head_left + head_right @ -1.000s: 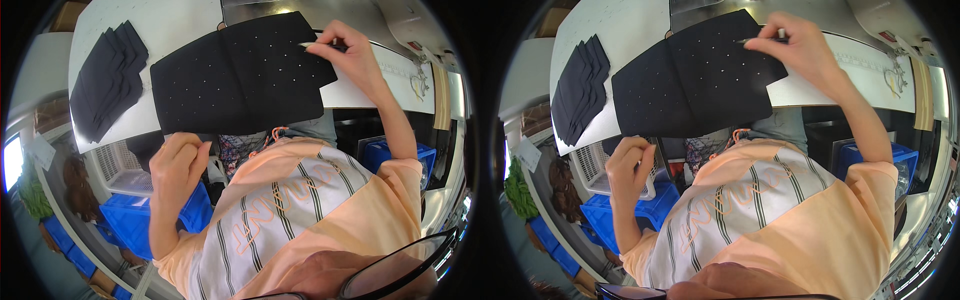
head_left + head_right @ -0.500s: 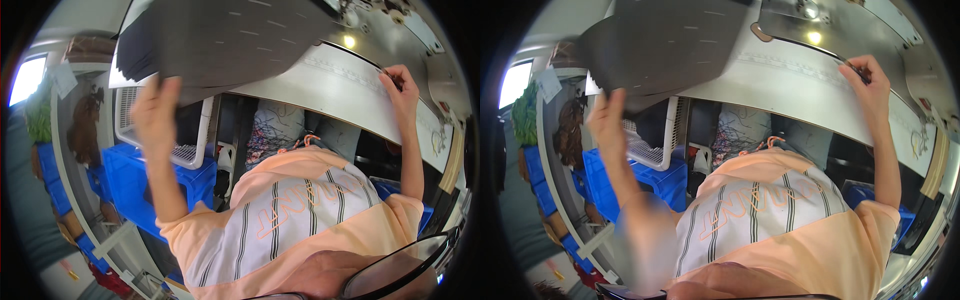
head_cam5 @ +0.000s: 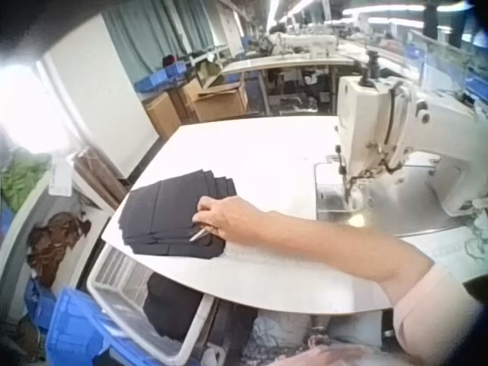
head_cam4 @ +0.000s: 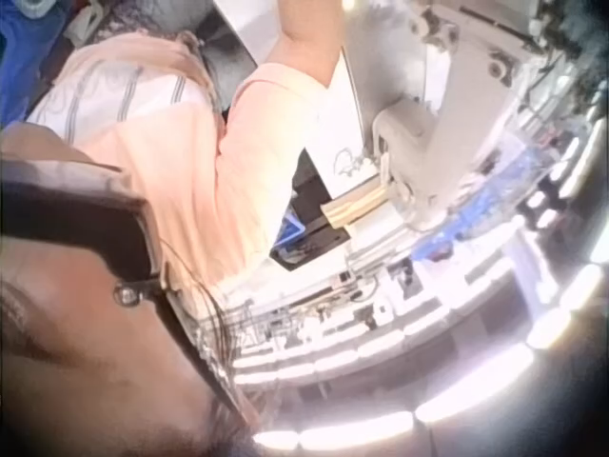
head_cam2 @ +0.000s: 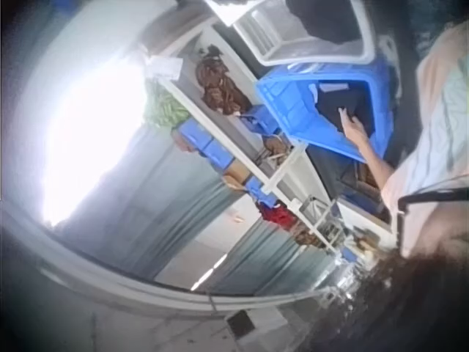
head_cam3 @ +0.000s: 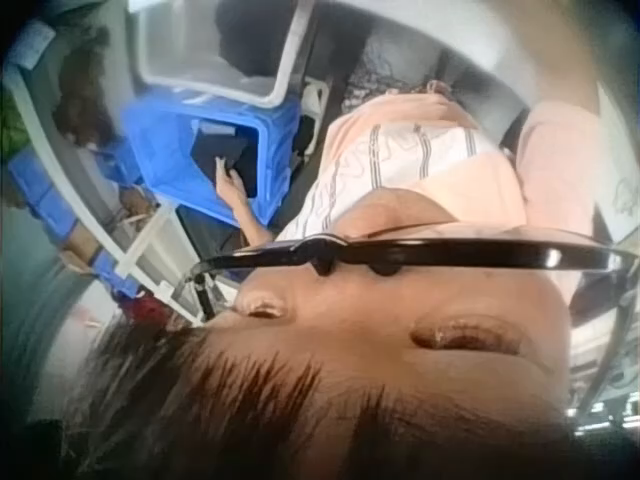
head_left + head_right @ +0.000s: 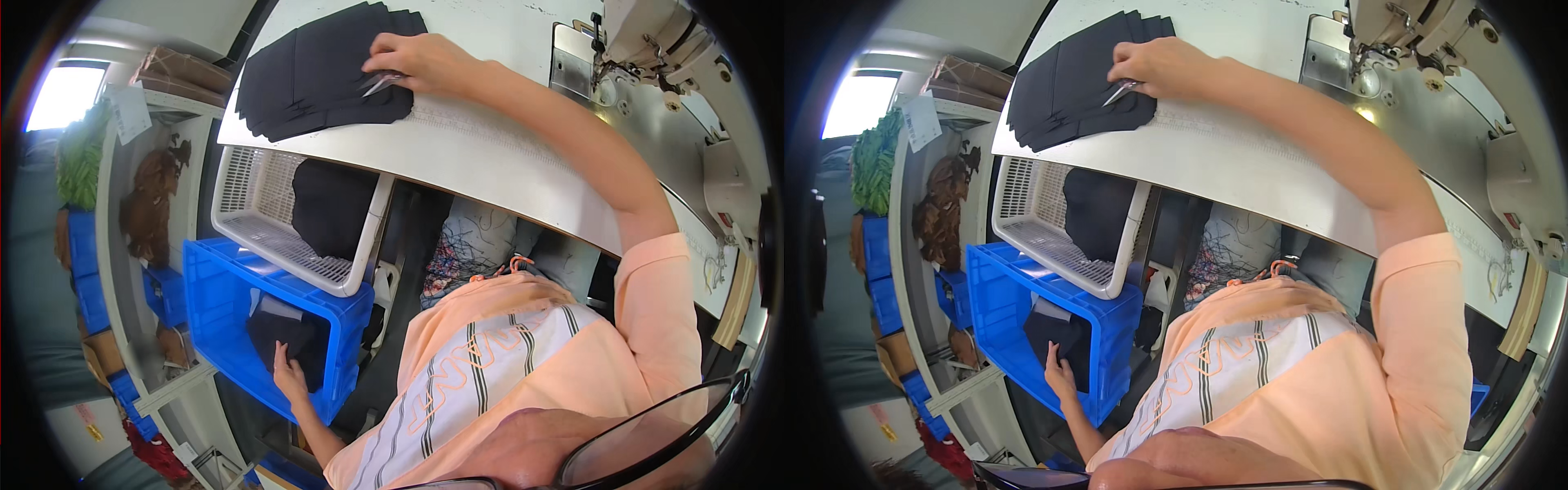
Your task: Trimming excess thread and checking leather pieces after sewing with a machine.
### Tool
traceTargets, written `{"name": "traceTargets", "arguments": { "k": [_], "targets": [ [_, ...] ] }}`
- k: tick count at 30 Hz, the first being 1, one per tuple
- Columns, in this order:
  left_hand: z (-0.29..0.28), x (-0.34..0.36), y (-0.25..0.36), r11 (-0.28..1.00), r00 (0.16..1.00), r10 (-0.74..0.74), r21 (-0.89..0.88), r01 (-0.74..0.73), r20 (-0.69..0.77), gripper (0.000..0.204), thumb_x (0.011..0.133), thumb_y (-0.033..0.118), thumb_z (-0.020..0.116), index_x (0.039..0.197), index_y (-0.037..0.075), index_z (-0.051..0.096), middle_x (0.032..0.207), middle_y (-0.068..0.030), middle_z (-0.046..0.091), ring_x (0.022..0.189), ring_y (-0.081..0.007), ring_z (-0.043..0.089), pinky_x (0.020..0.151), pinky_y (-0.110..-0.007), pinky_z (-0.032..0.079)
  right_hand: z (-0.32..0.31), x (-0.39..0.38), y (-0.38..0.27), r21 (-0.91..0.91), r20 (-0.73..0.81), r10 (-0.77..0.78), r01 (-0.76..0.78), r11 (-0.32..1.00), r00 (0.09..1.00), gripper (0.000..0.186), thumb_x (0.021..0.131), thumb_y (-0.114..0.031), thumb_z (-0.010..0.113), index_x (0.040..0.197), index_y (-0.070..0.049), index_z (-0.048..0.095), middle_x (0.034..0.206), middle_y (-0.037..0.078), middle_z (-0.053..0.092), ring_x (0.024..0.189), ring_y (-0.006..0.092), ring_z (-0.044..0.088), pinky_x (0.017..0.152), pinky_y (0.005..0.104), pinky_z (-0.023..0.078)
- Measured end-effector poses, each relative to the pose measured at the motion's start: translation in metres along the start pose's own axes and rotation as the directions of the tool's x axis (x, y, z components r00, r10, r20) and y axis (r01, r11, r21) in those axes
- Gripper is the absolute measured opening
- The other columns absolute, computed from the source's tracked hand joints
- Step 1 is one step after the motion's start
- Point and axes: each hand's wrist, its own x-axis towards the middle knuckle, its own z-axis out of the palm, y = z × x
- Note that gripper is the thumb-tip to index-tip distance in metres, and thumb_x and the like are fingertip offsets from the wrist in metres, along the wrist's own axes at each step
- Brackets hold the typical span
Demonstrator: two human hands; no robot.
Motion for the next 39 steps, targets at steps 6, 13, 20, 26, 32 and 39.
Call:
{"name": "traceTargets", "arguments": {
  "k": [6,13,20,26,32,39],
  "targets": [
    [-0.048,0.062,0.065,0.992,0.905,-0.128,0.036,0.124,0.405,0.043,0.079,0.025,0.071,0.111,-0.003,0.064,0.101,-0.0204,0.067,0.095,-0.0294,0.066,0.084,-0.033,0.049,0.046,0.045,0.016,-0.018,0.072,0.2,-0.2,0.98,0.977,0.015,0.084,-0.022,0.064,0.091,-0.009,0.062,0.095,0.004,0.057,0.08,0.0251,0.062,0.069,0.0368,0.05],
    [-0.037,0.14,0.232,0.921,0.928,0.291,-0.329,-0.206,0.233,0.027,0.086,0.013,0.064,0.11,0.0,0.065,0.077,-0.0137,0.068,0.076,-0.0154,0.066,0.067,-0.027,0.048,0.037,0.039,0.008,-0.072,0.104,0.04,-0.033,0.997,0.994,0.017,0.079,-0.019,0.066,0.082,-0.005,0.056,0.095,0.009,0.056,0.077,0.0299,0.062,0.066,0.04,0.05],
    [-0.002,0.176,0.321,0.776,0.73,0.578,-0.031,-0.63,-0.364,0.038,0.084,0.021,0.067,0.12,0.009,0.062,0.116,-0.0167,0.059,0.113,-0.0289,0.053,0.091,-0.041,0.04,0.021,0.013,-0.009,0.15,-0.092,0.196,-0.181,0.972,0.976,0.01,0.081,-0.015,0.06,0.082,-0.007,0.054,0.084,0.008,0.057,0.075,0.0291,0.06,0.063,0.0389,0.048],
    [0.018,0.131,0.407,0.316,0.299,0.948,0.204,-0.927,-0.11,0.066,0.062,0.004,0.067,0.127,0.014,0.058,0.137,-0.0064,0.05,0.132,-0.0315,0.039,0.106,-0.06,0.016,-0.113,-0.167,-0.09,0.076,0.032,0.316,-0.317,0.945,0.948,0.028,0.068,0.001,0.068,0.089,-0.01,0.053,0.101,0.003,0.061,0.069,0.0199,0.062,0.054,0.0318,0.05],
    [0.06,0.091,0.488,-0.06,-0.051,0.994,-0.099,-0.993,-0.094,0.048,0.073,0.004,0.058,0.121,-0.001,0.056,0.118,-0.0169,0.06,0.113,-0.0282,0.055,0.095,-0.046,0.041,-0.166,-0.269,-0.132,-0.024,-0.024,0.65,-0.65,0.759,0.76,0.028,0.064,0.009,0.065,0.086,-0.006,0.056,0.106,0.006,0.064,0.072,0.0179,0.065,0.058,0.0282,0.053],
    [0.095,0.107,0.57,-0.171,-0.166,0.951,0.003,-0.985,-0.261,0.037,0.073,0.005,0.06,0.11,-0.001,0.061,0.114,-0.0148,0.063,0.104,-0.0256,0.061,0.088,-0.038,0.048,-0.19,-0.286,-0.095,-0.199,-0.309,0.647,-0.713,0.672,0.697,0.026,0.067,0.007,0.066,0.089,-0.007,0.06,0.092,0.004,0.063,0.065,0.0116,0.059,0.055,0.0227,0.047]
  ]
}}
